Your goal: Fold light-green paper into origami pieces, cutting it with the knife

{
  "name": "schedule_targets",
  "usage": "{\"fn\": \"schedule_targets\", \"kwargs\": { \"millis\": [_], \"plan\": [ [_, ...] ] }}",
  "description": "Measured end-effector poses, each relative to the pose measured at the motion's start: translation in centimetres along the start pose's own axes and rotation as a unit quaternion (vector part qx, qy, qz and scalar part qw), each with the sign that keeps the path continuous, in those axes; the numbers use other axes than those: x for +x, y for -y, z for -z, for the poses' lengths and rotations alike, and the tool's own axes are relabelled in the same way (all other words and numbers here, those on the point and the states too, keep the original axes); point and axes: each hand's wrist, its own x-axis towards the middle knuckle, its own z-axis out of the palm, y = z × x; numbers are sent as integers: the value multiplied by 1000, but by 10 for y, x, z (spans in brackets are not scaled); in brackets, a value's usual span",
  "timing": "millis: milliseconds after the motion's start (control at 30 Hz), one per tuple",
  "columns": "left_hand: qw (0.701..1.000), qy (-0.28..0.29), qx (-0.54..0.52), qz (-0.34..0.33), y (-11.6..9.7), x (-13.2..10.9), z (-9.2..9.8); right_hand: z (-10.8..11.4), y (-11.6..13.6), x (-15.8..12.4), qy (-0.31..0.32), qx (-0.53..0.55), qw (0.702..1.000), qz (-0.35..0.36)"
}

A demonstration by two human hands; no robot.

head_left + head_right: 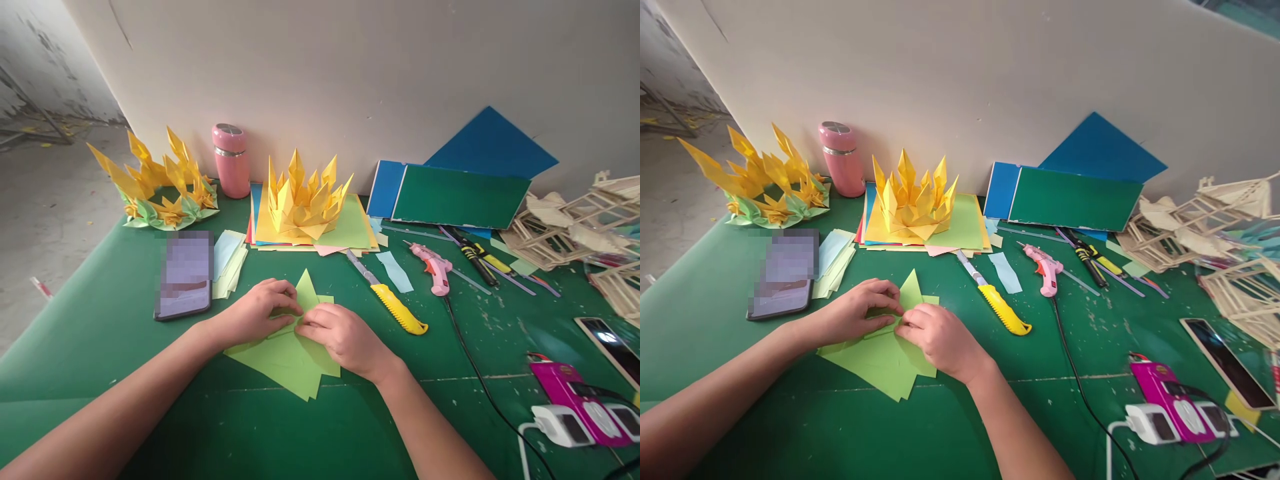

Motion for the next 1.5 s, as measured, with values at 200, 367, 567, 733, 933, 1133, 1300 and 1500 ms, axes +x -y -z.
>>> {"fn": "schedule_targets", "kwargs": {
  "millis": [200,367,567,733,933,1133,1300,1500],
  "plan": [
    [1000,1,-7,2,-1,0,0,-8,9,6,3,9,1000,13],
    [1000,4,-3,5,-2,1,1,-12,16,10,31,10,999,9],
    [1000,11,-2,21,-4,1,2,-15,24,16,51,7,999,6],
    [1000,7,0,15,-3,1,1,-17,24,16,27,26,999,-3],
    [1000,7,-3,-1,0,1,0,-5,9,3,-17,31,998,-55],
    [1000,13,7,10,-1,0,1,14,-12,-21,-36,-5,991,-129],
    [999,15,34,-2,-5,-2,3,27,-23,-34,-86,-74,977,-181],
    [997,36,75,-4,-10,-3,6,26,-40,-45,-120,-160,923,-328]
  ]
}}
